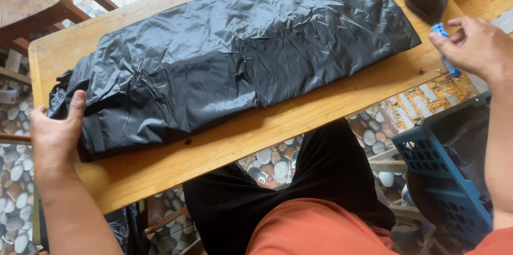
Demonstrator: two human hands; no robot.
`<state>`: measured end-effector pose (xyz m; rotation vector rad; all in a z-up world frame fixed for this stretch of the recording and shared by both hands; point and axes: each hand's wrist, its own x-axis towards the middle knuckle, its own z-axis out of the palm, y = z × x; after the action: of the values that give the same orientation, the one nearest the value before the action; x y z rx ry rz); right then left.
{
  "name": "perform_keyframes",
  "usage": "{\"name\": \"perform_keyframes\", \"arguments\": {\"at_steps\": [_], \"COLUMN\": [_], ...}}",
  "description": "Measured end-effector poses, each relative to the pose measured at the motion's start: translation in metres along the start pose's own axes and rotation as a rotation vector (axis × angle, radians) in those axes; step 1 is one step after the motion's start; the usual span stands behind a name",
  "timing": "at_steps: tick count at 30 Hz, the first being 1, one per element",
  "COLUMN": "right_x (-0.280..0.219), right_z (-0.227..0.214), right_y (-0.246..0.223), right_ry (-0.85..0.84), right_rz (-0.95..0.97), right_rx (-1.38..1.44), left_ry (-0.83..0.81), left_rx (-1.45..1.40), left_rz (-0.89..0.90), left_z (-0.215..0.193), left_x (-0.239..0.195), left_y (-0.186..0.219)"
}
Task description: The person ties a blue drawstring on a small black pouch, then uses a feather duster to wipe the pouch and the wooden table. They then retrieve a large black plastic bag, unfold it on the table, and wrap the pouch inside it, folding the plastic over and smoothing the package.
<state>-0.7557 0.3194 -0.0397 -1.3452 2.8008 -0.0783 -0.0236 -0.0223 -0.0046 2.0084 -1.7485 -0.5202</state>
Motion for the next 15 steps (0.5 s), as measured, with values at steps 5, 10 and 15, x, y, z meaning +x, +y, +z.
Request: {"name": "perform_keyframes", "arguments": {"at_steps": [5,10,15], "right_x": [0.017,0.072,0.128], "right_z": [-0.002,0.001,0.011], "right_y": [-0.008,-0.072,-0.118], "right_ry": [0.478,0.412,0.129], "right_rz": [-0.188,-0.397,-0.217], "right_rx": [0.014,0.393,0.594], "left_ry": [-0.063,-0.280,-0.361], "left_rx": [-0.031,0.173,0.354], "left_rz": [-0.066,-0.157,-0.155], "left_z": [0.005,-0.014,-0.017], "left_x": [0.041,0.029,0.033], "left_y": [-0.024,0.040,0.049]}}
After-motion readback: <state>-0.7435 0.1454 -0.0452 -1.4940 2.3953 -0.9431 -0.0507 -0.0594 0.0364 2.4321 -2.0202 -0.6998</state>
